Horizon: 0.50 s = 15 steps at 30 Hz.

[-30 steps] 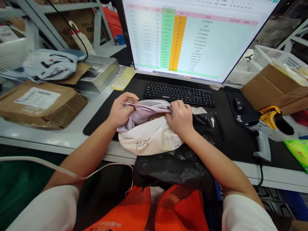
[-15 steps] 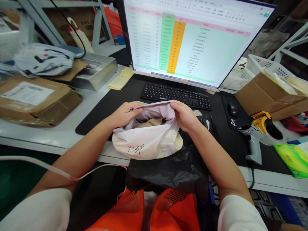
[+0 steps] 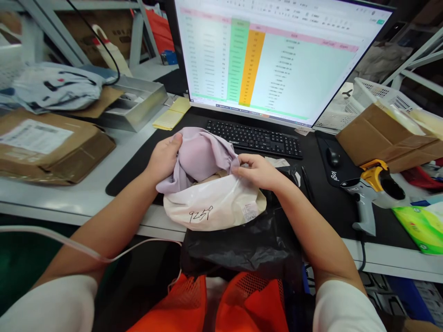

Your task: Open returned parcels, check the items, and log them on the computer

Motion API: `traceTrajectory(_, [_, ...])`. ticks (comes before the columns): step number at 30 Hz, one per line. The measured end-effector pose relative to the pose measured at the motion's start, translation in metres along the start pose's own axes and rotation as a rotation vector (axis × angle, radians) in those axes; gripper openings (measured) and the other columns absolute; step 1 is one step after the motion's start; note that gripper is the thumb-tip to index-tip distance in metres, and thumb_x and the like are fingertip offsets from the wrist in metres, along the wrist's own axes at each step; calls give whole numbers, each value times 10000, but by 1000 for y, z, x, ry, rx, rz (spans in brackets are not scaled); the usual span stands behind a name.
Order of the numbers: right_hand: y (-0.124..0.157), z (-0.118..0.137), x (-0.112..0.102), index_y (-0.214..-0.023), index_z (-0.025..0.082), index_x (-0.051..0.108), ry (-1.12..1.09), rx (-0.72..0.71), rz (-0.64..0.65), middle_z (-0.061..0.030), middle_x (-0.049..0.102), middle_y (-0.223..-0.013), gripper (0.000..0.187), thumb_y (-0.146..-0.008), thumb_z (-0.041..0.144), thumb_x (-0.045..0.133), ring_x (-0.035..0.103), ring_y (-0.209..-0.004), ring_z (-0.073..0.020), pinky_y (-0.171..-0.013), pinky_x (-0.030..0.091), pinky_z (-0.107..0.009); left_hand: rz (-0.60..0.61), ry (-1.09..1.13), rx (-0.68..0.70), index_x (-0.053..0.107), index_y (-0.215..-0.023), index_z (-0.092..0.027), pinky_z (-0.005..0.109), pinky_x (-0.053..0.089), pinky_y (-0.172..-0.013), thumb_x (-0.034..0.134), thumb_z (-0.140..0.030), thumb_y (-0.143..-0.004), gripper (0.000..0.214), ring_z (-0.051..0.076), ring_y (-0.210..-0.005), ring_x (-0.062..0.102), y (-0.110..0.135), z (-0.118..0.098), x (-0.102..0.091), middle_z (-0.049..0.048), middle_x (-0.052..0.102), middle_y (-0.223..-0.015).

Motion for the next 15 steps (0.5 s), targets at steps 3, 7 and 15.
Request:
traceTrajectory(3, [-3, 0, -7, -860, 234, 617, -343, -101, -178, -8, 675, -829, 325, -835, 520, 769, 665, -788, -196, -797, 550, -367, 82, -24, -32, 489, -617, -195, 262, 333, -512, 565, -779, -879, 644, 123, -553, 413, -2, 4, 2, -12, 467, -571])
traceTrajectory(7, [0, 6, -10, -867, 252, 560, -506, -135, -250, 57, 507, -630, 381, -803, 537, 805, 580, -617, -153, -668, 532, -314, 123, -66, -53, 418, -542, -203, 267, 269, -468, 544, -798, -879, 695, 109, -508, 341, -3, 7, 5, -16, 402, -528])
traceTrajectory(15, [9, 10, -6, -844, 208, 657, -304, -36, -317, 22, 569, -695, 409, -772, 569, 835, 450, -550, -107, -482, 357, -241, 134, -87, 22, 401, -507, -194, 263, 236, -466, 537, -929, -754, 787, 96, -495, 311, 1, -1, 2, -22, 353, -503])
Point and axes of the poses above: each hand's wrist, its own y-axis away from the middle knuckle, its own x-axis out of the palm, z = x × y, the point moved 4 cm from there along -y, towards the middle knuckle
